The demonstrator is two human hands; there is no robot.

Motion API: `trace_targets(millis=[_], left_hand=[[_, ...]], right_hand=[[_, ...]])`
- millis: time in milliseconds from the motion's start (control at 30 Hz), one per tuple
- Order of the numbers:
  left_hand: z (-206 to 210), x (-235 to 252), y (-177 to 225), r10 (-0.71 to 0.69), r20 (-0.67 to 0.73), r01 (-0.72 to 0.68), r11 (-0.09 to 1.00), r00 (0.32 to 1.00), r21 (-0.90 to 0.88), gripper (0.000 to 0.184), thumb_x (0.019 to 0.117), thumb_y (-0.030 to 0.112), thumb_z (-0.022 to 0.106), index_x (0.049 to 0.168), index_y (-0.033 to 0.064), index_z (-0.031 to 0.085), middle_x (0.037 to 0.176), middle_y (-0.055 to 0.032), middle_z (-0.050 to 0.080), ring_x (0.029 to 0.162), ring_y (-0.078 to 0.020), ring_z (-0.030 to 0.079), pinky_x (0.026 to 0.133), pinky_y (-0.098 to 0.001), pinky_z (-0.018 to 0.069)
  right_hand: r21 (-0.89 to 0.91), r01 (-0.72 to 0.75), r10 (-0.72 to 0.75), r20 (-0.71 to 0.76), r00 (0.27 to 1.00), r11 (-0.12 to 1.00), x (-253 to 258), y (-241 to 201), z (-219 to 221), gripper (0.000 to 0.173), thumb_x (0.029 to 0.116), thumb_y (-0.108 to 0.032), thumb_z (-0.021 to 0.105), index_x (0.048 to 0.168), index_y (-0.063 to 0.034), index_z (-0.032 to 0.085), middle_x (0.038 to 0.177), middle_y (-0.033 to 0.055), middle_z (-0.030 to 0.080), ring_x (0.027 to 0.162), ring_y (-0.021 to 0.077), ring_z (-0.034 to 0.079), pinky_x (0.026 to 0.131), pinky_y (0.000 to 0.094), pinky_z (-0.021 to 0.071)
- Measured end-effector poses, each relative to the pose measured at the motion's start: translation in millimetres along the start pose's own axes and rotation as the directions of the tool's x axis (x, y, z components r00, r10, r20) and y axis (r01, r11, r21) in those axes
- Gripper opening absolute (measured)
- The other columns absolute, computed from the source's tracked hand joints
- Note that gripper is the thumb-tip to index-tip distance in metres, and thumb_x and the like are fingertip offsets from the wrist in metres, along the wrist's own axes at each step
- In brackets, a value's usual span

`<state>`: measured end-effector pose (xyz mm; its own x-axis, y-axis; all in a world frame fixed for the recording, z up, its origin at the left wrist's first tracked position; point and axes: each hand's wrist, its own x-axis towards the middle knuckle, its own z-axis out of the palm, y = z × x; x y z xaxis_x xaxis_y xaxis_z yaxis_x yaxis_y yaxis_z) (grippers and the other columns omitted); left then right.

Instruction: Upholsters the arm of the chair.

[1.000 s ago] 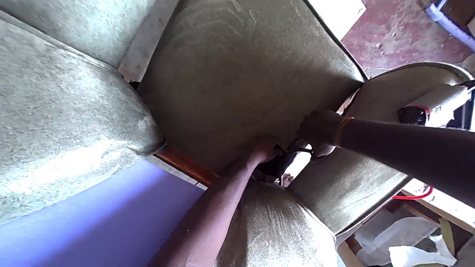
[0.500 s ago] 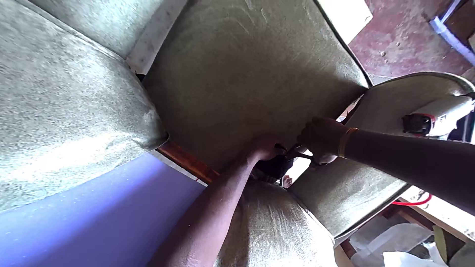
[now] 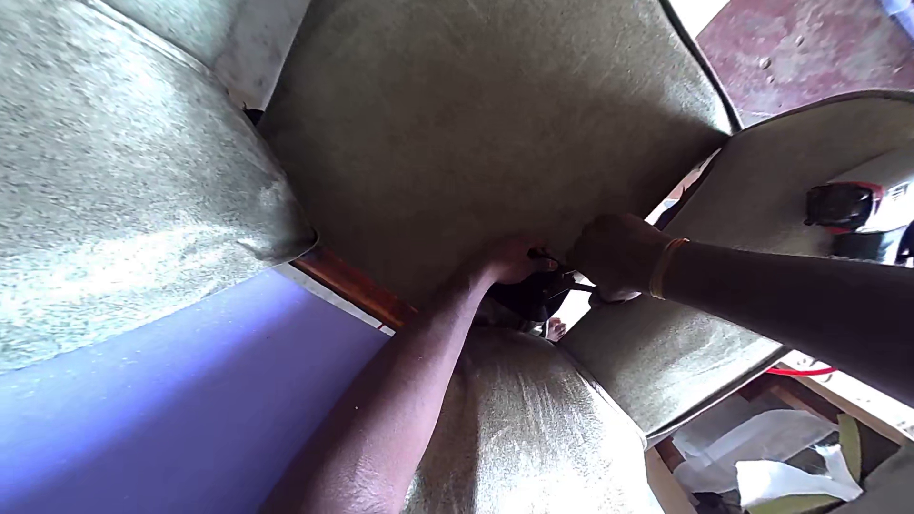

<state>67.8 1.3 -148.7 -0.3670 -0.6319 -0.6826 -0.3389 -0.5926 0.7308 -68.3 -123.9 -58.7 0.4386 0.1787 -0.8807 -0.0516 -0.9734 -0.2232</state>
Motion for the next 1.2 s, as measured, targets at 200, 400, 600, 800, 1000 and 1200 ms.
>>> trace_targets(millis=[200, 400, 600, 800, 1000, 1200], left_hand=[[3, 3, -2, 0.018, -0.003, -0.018, 0.996, 1.0, -0.087, 0.027, 0.1038, 0.031, 0.062, 0.117, 0.0087, 0.07, 0.103, -0.0076, 0.071, 0.095, -0.017, 0.067, 0.09, -0.0422, 0.0546], [3, 4, -6, 0.056, -0.027, -0.059, 0.992, 0.998, -0.112, 0.023, 0.1041, 0.029, 0.062, 0.113, 0.0086, 0.069, 0.096, -0.0063, 0.069, 0.088, -0.0151, 0.066, 0.085, -0.0391, 0.0546], [-3, 2, -13, 0.009, -0.066, -0.017, 0.992, 0.998, -0.123, 0.025, 0.1057, 0.028, 0.059, 0.116, 0.0069, 0.066, 0.094, -0.0081, 0.068, 0.083, -0.0168, 0.064, 0.081, -0.0393, 0.0543], [-3, 1, -16, -0.031, -0.098, 0.023, 0.997, 0.995, -0.08, 0.026, 0.1085, 0.03, 0.052, 0.118, 0.0077, 0.062, 0.092, -0.009, 0.065, 0.082, -0.0198, 0.063, 0.078, -0.0422, 0.054], [-1, 2, -12, -0.033, -0.096, 0.024, 0.995, 0.995, -0.101, 0.026, 0.1091, 0.03, 0.051, 0.12, 0.0077, 0.06, 0.092, -0.0099, 0.064, 0.081, -0.0209, 0.063, 0.077, -0.043, 0.0533], [-12, -1, -28, -0.137, -0.226, 0.108, 0.985, 0.964, -0.137, 0.027, 0.1096, 0.027, 0.05, 0.124, 0.0058, 0.059, 0.105, -0.0134, 0.065, 0.095, -0.0236, 0.065, 0.088, -0.0466, 0.0535]], right_hand=[[0.019, 0.022, -0.023, 0.029, 0.999, 1.0, -8, -5, -16, 0.021, 0.0783, -0.025, 0.08, 0.083, -0.009, 0.067, 0.077, 0.01, 0.063, 0.076, 0.0322, 0.065, 0.062, 0.0516, 0.0497], [0.067, -0.056, 0.054, 0.036, 0.998, 0.996, 5, -15, -4, 0.046, 0.0688, -0.049, 0.083, 0.087, -0.0094, 0.068, 0.082, 0.0091, 0.066, 0.081, 0.0296, 0.066, 0.073, 0.0507, 0.0501], [0.049, 0.002, -0.005, 0.058, 0.998, 0.999, -9, -15, -13, 0.016, 0.0797, -0.019, 0.076, 0.082, -0.0079, 0.065, 0.077, 0.0109, 0.062, 0.075, 0.0328, 0.065, 0.061, 0.0512, 0.0496], [0.047, 0.015, -0.014, -0.024, 1.0, 0.999, -10, -20, -7, 0.03, 0.0704, -0.034, 0.082, 0.08, -0.0097, 0.067, 0.077, 0.0088, 0.063, 0.075, 0.03, 0.065, 0.062, 0.0501, 0.0493], [0.121, -0.033, 0.03, 0.021, 0.999, 0.992, -11, -32, -9, 0.006, 0.0851, -0.01, 0.071, 0.083, -0.0059, 0.067, 0.082, 0.0125, 0.063, 0.078, 0.0333, 0.065, 0.059, 0.0499, 0.0502], [0.103, 0.009, -0.006, -0.03, 1.0, 0.995, -17, -33, -4, 0.011, 0.0916, -0.002, 0.062, 0.082, -0.0061, 0.067, 0.081, 0.0126, 0.063, 0.08, 0.0341, 0.066, 0.06, 0.0503, 0.0516]])
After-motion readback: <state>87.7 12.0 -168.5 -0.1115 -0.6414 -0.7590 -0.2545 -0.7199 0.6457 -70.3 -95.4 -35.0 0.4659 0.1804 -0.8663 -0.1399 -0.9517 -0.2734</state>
